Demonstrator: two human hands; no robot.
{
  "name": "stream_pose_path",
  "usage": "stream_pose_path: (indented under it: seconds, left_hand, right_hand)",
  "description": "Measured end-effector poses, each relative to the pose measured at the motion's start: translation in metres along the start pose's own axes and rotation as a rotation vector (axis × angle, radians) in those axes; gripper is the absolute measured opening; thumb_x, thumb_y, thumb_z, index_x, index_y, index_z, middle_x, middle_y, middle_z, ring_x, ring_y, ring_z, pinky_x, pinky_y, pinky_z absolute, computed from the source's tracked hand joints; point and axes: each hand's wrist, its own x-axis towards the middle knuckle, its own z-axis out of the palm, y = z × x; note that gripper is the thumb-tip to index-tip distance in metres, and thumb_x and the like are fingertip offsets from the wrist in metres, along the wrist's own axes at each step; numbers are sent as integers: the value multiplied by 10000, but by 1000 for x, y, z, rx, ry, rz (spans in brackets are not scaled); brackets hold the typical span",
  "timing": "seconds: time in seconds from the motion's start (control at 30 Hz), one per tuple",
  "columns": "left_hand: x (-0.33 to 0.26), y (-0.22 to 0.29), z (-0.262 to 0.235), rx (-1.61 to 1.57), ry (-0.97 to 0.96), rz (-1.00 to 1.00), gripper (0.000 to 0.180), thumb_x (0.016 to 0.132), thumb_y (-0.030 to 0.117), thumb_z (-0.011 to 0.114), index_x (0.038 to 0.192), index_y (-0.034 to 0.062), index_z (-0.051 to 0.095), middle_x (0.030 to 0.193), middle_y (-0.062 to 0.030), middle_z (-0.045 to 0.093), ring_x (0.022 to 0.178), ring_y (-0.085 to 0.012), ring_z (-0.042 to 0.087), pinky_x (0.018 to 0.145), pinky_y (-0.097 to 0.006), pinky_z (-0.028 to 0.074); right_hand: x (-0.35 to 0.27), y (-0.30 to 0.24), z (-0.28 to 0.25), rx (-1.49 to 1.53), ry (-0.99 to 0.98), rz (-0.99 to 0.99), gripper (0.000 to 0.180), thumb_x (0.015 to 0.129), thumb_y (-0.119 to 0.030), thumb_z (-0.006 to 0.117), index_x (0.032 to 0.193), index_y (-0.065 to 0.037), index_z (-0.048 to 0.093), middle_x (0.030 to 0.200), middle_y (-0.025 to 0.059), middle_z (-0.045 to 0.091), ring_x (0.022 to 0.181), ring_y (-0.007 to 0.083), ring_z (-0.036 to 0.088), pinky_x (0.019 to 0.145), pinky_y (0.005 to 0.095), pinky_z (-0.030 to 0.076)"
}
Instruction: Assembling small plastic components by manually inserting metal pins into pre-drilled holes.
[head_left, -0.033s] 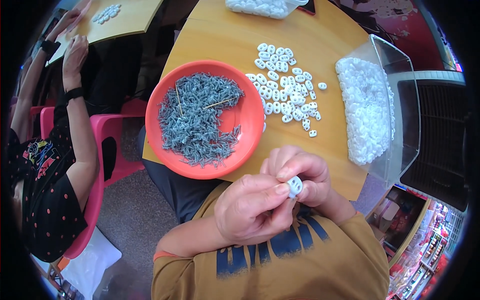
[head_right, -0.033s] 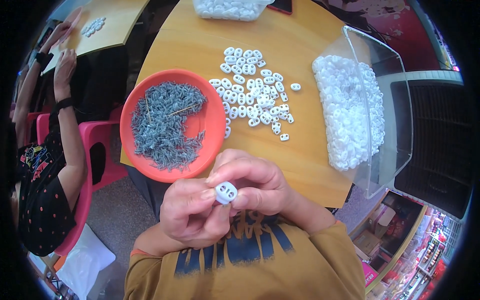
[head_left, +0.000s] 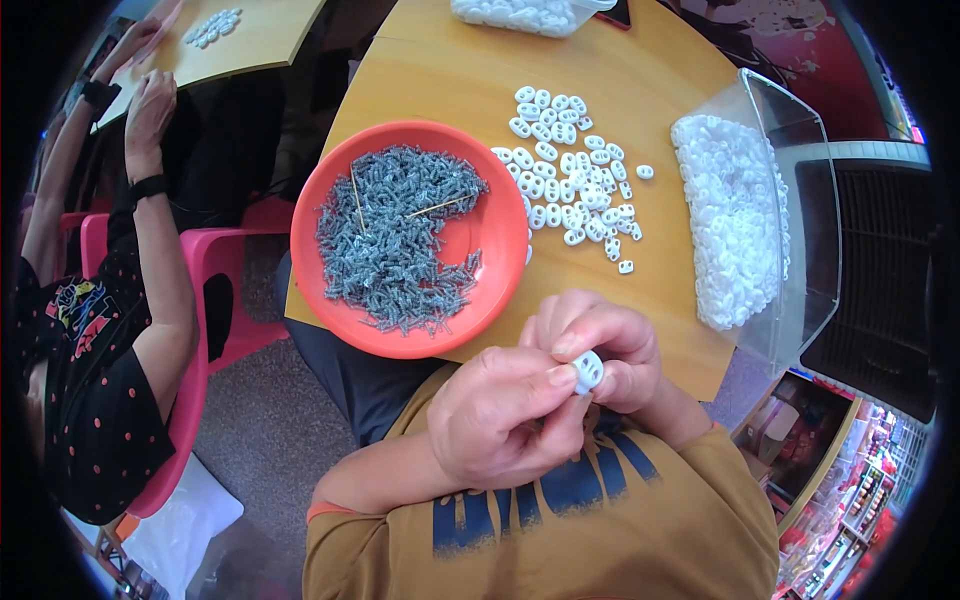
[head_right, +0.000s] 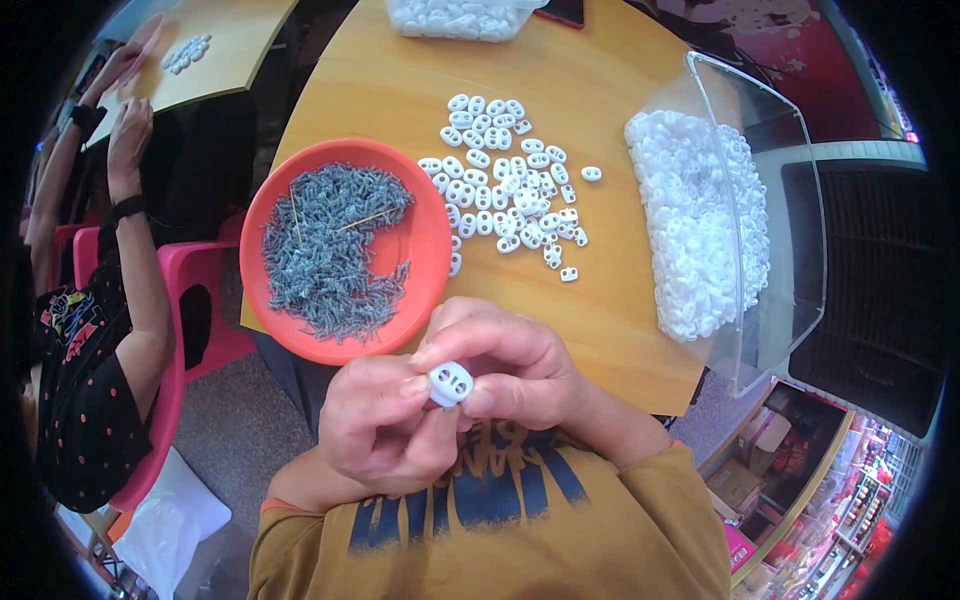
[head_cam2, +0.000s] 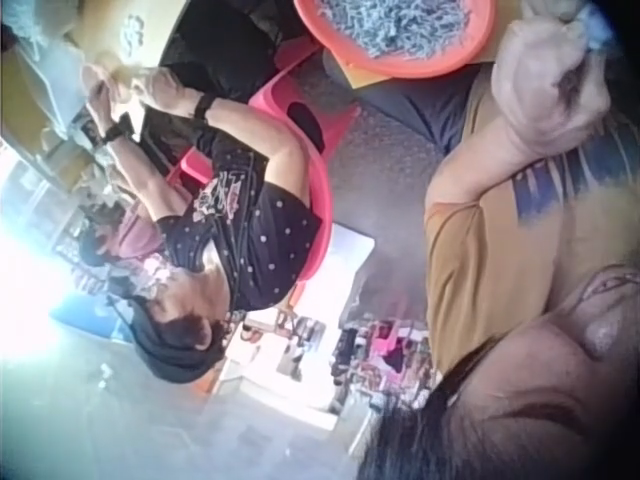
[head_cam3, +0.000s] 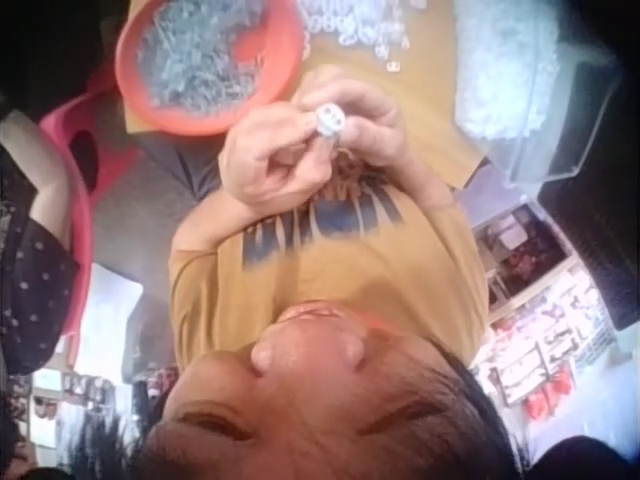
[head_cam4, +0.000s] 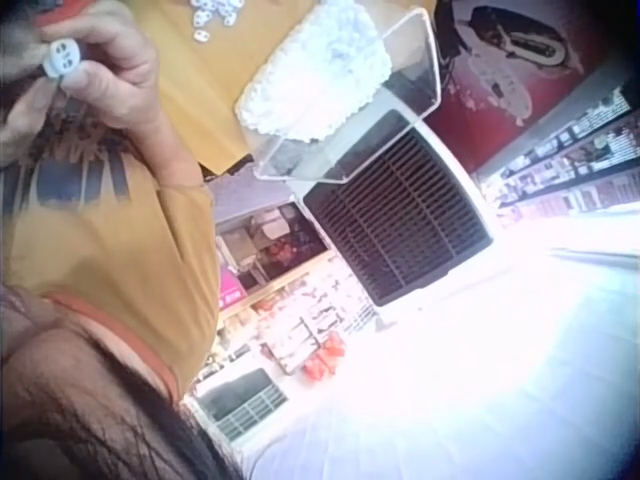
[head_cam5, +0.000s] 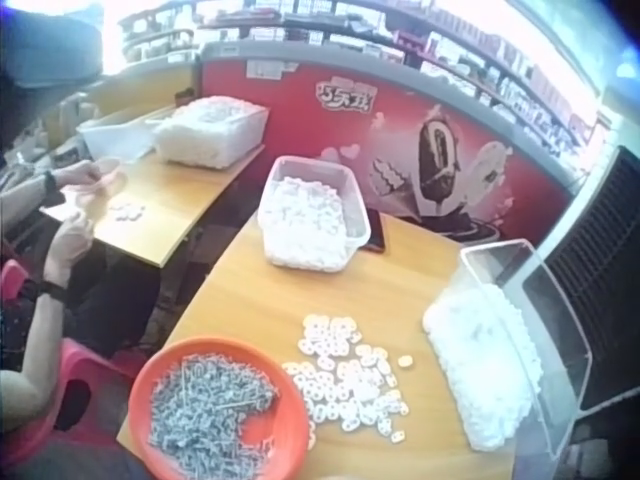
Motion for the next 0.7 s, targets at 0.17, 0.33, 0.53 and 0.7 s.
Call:
stream_pose_path:
  seconds: [0.17,0.33,0.53,0.7]
  left_hand:
    - [2,-1,-3,-77,46,-175,341,666,-82,637,971,10,515,817,-132,566,618,-154,587,511,-242,466]
    - [8,-4,-8,-128,38,-192,355,680,-107,608,1002,-4,496,884,-127,549,677,-153,573,571,-238,468]
    - [14,-5,-3,-158,23,-164,358,689,-79,628,1013,-5,494,925,-130,533,777,-156,542,651,-241,454]
    - [18,-7,-3,-60,-45,-137,344,698,-58,634,1009,0,498,899,-120,549,762,-163,550,632,-241,449]
  right_hand:
    - [4,-5,-4,-18,64,87,301,824,-212,554,1008,27,557,850,90,510,760,185,494,708,321,406]
    - [12,-13,-4,-70,35,70,316,840,-142,541,1110,21,532,920,73,526,805,125,485,734,248,390]
    - [13,-23,-11,-150,1,31,325,796,-97,598,1095,23,554,919,75,551,833,146,505,748,254,392]
    - [13,-22,-16,-101,15,-31,328,768,-65,621,1078,27,564,886,87,561,795,156,518,713,268,407]
